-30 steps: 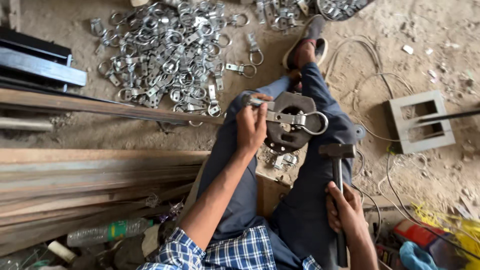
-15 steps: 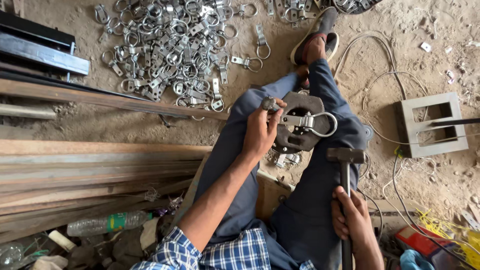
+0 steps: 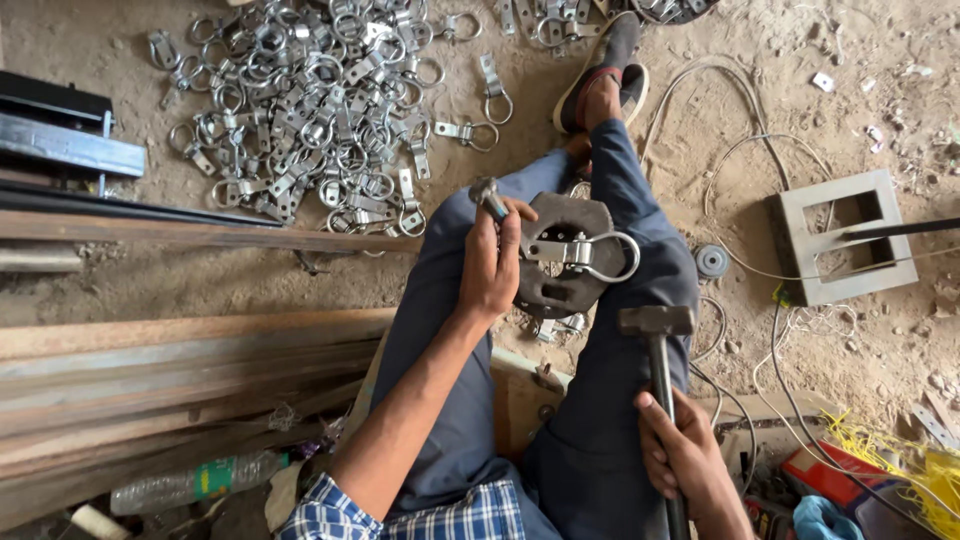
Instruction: The person sits cross-legged on the ground and uses a hammer to strike a metal part held on a small anvil. They repeatedly adjust the metal part and hammer it to shape it, with a large pile of similar metal parts visible nearby.
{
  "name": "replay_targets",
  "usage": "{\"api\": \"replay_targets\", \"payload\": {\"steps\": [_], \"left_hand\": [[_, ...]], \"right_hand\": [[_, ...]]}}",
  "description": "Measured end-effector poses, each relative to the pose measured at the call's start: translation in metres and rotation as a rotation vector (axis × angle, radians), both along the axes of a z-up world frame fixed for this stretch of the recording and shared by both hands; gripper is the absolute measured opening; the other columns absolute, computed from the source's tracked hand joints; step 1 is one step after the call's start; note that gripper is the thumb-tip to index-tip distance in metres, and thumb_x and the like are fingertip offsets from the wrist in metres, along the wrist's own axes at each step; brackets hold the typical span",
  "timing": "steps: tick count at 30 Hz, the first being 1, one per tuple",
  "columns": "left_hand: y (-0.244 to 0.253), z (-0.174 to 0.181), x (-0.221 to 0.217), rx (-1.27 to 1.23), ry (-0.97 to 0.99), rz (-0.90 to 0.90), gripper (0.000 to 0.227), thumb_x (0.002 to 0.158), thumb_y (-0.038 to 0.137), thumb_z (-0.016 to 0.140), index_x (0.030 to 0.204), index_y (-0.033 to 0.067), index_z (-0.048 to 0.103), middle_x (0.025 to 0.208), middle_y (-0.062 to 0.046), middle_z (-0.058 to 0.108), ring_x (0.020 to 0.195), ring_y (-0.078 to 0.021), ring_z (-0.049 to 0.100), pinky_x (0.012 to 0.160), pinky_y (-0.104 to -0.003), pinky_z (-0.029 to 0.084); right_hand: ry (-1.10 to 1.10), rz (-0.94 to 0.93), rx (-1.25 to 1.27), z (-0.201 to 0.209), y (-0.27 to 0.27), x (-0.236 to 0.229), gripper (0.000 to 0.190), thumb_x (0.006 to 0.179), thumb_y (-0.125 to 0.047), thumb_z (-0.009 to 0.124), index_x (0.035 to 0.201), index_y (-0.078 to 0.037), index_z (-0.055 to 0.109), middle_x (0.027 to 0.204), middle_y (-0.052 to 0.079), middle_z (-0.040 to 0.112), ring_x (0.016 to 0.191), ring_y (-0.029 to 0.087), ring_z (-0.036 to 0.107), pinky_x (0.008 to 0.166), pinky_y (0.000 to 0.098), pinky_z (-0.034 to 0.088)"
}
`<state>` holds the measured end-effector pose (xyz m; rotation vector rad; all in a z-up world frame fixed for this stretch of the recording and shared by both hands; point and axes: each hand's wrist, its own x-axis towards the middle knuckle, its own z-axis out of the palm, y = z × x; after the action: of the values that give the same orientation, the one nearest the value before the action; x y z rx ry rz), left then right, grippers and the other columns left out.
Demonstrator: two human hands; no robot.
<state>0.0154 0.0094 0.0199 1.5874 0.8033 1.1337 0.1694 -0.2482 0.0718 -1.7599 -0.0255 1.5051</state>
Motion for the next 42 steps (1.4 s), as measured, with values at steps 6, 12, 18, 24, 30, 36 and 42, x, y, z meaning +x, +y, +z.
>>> {"api": "replay_targets", "payload": {"steps": [6,12,18,24,30,36,42], "left_hand": [[0.063,-0.041,0.048,-0.106,0.312,-0.202,0.039,0.11,0.034,0.041,0.122,0.0041,0.063,0.11,-0.02,0.074,0.105,-0.0345,0.072,0.092,-0.044,0.054],[0.098,-0.118,0.126,-0.171,0.9,-0.446,0.053,0.101,0.048,0.044,0.129,0.0053,0.06,0.125,-0.03,0.065,0.12,-0.0481,0.061,0.102,-0.056,0.047],[0.107,-0.16,0.147,-0.123,0.901,-0.338,0.056,0.102,0.048,0.044,0.131,0.0036,0.061,0.132,-0.031,0.062,0.124,-0.0503,0.058,0.109,-0.056,0.044],[0.094,-0.128,0.133,-0.186,0.908,-0.448,0.056,0.101,0.051,0.042,0.13,0.0062,0.06,0.131,-0.029,0.062,0.124,-0.048,0.058,0.105,-0.056,0.045],[0.078,-0.05,0.068,-0.029,0.552,-0.353,0.036,0.107,0.038,0.052,0.12,0.0062,0.063,0.111,-0.02,0.072,0.1,-0.0314,0.07,0.086,-0.043,0.055],[0.02,-0.002,-0.023,-0.026,0.087,-0.224,0.019,0.108,0.02,0.058,0.117,0.0044,0.065,0.108,-0.009,0.076,0.091,-0.0171,0.073,0.076,-0.032,0.056],[-0.018,0.013,-0.048,-0.155,0.235,-0.046,0.018,0.104,0.014,0.065,0.115,0.0013,0.07,0.089,-0.013,0.074,0.071,-0.0139,0.06,0.064,-0.029,0.048]], "right_hand": [[-0.031,0.021,-0.015,0.005,0.004,0.0,0.026,0.097,-0.029,0.062,0.099,-0.005,0.054,0.05,0.0,0.035,0.028,0.009,0.03,0.026,0.0281,0.024],[-0.063,0.019,0.015,0.007,0.002,-0.004,0.031,0.098,-0.032,0.06,0.102,-0.002,0.056,0.051,-0.001,0.035,0.03,0.009,0.029,0.027,0.0276,0.023],[-0.079,-0.017,0.062,0.004,0.002,-0.006,0.035,0.099,-0.036,0.057,0.106,-0.002,0.059,0.051,-0.001,0.033,0.031,0.008,0.027,0.028,0.0274,0.024],[-0.054,-0.024,0.082,-0.006,-0.011,0.002,0.033,0.1,-0.035,0.056,0.107,-0.003,0.058,0.053,-0.001,0.034,0.031,0.008,0.028,0.029,0.027,0.024],[-0.053,-0.023,0.057,-0.008,-0.01,0.001,0.031,0.1,-0.033,0.057,0.107,-0.003,0.059,0.052,-0.001,0.033,0.031,0.009,0.028,0.028,0.0281,0.023],[-0.035,-0.034,0.072,-0.006,-0.006,0.003,0.031,0.1,-0.032,0.056,0.108,-0.003,0.06,0.05,-0.002,0.033,0.03,0.009,0.027,0.028,0.0281,0.023],[-0.009,-0.024,0.085,-0.003,-0.008,0.003,0.03,0.1,-0.031,0.057,0.108,-0.002,0.06,0.049,-0.002,0.032,0.03,0.009,0.027,0.027,0.0277,0.023]]}}
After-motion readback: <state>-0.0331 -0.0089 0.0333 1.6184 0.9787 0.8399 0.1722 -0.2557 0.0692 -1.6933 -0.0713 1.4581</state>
